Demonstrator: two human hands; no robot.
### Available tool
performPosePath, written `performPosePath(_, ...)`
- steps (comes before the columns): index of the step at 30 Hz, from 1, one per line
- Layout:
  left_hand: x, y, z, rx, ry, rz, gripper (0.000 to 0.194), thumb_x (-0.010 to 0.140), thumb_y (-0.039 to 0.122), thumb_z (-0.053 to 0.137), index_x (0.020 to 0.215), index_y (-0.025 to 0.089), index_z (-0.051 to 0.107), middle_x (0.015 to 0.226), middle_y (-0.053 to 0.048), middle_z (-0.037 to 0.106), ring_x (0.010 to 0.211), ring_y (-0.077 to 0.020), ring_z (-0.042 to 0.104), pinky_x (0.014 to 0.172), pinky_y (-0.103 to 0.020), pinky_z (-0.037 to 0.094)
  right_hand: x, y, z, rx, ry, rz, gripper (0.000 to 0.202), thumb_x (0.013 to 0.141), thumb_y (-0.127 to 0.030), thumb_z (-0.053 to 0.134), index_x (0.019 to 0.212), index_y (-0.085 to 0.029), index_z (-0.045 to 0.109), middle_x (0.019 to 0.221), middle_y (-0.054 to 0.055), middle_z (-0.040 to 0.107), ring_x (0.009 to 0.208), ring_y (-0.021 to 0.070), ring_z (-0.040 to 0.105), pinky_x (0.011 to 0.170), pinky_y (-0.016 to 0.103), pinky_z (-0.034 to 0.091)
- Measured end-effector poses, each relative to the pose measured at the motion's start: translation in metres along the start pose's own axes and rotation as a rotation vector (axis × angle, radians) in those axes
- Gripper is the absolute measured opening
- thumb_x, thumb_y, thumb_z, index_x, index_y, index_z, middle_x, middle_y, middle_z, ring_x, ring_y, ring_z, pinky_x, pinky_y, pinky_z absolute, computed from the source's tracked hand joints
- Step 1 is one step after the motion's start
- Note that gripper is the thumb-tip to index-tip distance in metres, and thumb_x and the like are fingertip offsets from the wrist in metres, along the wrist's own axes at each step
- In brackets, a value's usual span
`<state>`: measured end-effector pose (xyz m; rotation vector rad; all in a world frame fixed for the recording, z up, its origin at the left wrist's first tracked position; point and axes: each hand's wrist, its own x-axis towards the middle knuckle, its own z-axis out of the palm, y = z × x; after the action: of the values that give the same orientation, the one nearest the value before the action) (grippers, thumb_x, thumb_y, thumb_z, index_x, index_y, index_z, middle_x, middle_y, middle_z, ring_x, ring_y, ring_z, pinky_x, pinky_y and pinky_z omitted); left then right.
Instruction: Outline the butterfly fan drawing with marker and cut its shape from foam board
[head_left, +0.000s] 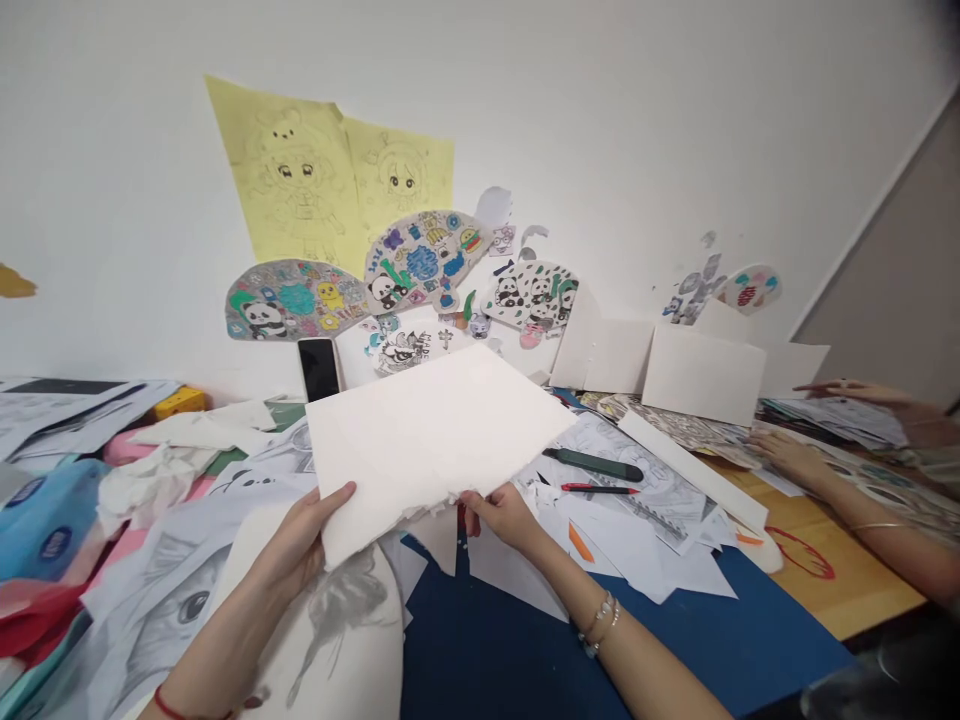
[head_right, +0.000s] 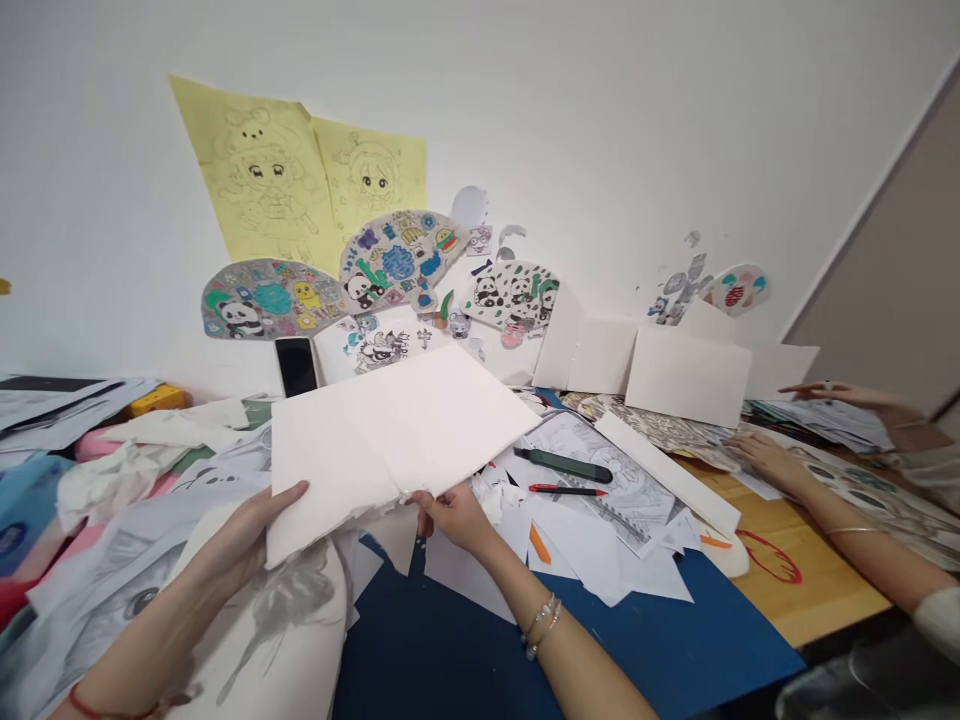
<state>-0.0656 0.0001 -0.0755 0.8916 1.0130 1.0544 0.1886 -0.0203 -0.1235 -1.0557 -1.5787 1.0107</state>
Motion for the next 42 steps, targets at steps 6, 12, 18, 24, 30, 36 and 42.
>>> performPosePath(6, -0.002, -0.003, 0.009, -0.106, 0.002, 0.009, 0.05, 0.08, 0.015, 0.065, 0.127, 0.007, 0.049, 0.115, -0.02, 0.064, 0.092, -0.0266, 0.068, 0.074, -0.03, 0.06, -0.001, 0.001, 0.001, -0.141, 0.171, -0.006, 0.058, 0.085, -0.055, 0.046, 0.042, -0.019, 0.059, 0.043, 0.002, 0.055, 0.046, 0.0116, 0.051, 0.053, 0.023, 0.039)
performPosePath(12, -0.006, -0.005, 0.014, -0.123, -0.018, 0.051, 0.056, 0.082, 0.02, 0.066, 0.132, 0.013, 0.044, 0.125, -0.016, 0.059, 0.102, -0.024, 0.064, 0.081, -0.028, 0.058, -0.003, -0.005, 0.002, -0.051, 0.183, -0.023, 0.055, 0.087, -0.054, 0.047, 0.047, -0.018, 0.061, 0.047, 0.003, 0.057, 0.049, 0.0127, 0.053, 0.06, 0.026, 0.042)
performPosePath(18, -0.013, -0.005, 0.017, -0.028, 0.021, 0.104, 0.056, 0.079, 0.025, 0.069, 0.131, 0.02, 0.048, 0.124, -0.013, 0.06, 0.102, -0.0245, 0.064, 0.083, -0.029, 0.057, -0.004, -0.006, 0.01, 0.276, 0.042, 0.054, 0.047, 0.084, -0.053, 0.052, 0.062, -0.015, 0.067, 0.062, 0.005, 0.064, 0.063, 0.014, 0.056, 0.069, 0.028, 0.044)
performPosePath(24, -0.017, -0.009, 0.02, 0.081, -0.003, 0.143, 0.055, 0.077, 0.034, 0.071, 0.127, 0.026, 0.051, 0.126, -0.009, 0.059, 0.104, -0.0239, 0.063, 0.082, -0.029, 0.056, -0.004, -0.004, 0.017, 0.542, 0.182, 0.139, 0.039, 0.07, -0.05, 0.068, 0.058, -0.014, 0.063, 0.052, 0.001, 0.055, 0.054, 0.0108, 0.05, 0.063, 0.026, 0.044)
performPosePath(30, -0.019, -0.011, 0.035, 0.177, -0.015, 0.128, 0.061, 0.078, 0.04, 0.068, 0.132, 0.027, 0.044, 0.134, -0.009, 0.052, 0.112, -0.0249, 0.057, 0.08, -0.028, 0.055, -0.003, -0.004, 0.016, 0.674, 0.31, 0.104, 0.032, 0.065, -0.041, 0.074, 0.057, -0.014, 0.061, 0.056, 0.002, 0.058, 0.056, 0.0119, 0.053, 0.063, 0.027, 0.046)
performPosePath(36, -0.037, -0.025, 0.036, 0.575, -0.26, 0.234, 0.073, 0.083, 0.046, 0.058, 0.143, 0.028, 0.02, 0.135, -0.012, 0.045, 0.107, -0.0242, 0.058, 0.081, -0.029, 0.051, -0.006, -0.01, -0.008, 0.758, 0.65, 0.091, 0.033, 0.063, -0.035, 0.073, 0.053, -0.019, 0.045, 0.045, -0.006, 0.043, 0.042, 0.0064, 0.039, 0.047, 0.023, 0.039)
performPosePath(42, -0.092, -0.057, 0.021, 0.755, -0.42, 0.253, 0.06, 0.088, 0.04, 0.053, 0.141, 0.037, 0.025, 0.117, -0.007, 0.054, 0.093, -0.0182, 0.06, 0.081, -0.027, 0.049, -0.05, -0.013, -0.058, 0.93, 0.827, 0.109, 0.038, 0.061, -0.027, 0.071, 0.055, -0.021, 0.034, 0.038, -0.011, 0.029, 0.034, 0.0036, 0.024, 0.035, 0.02, 0.027)
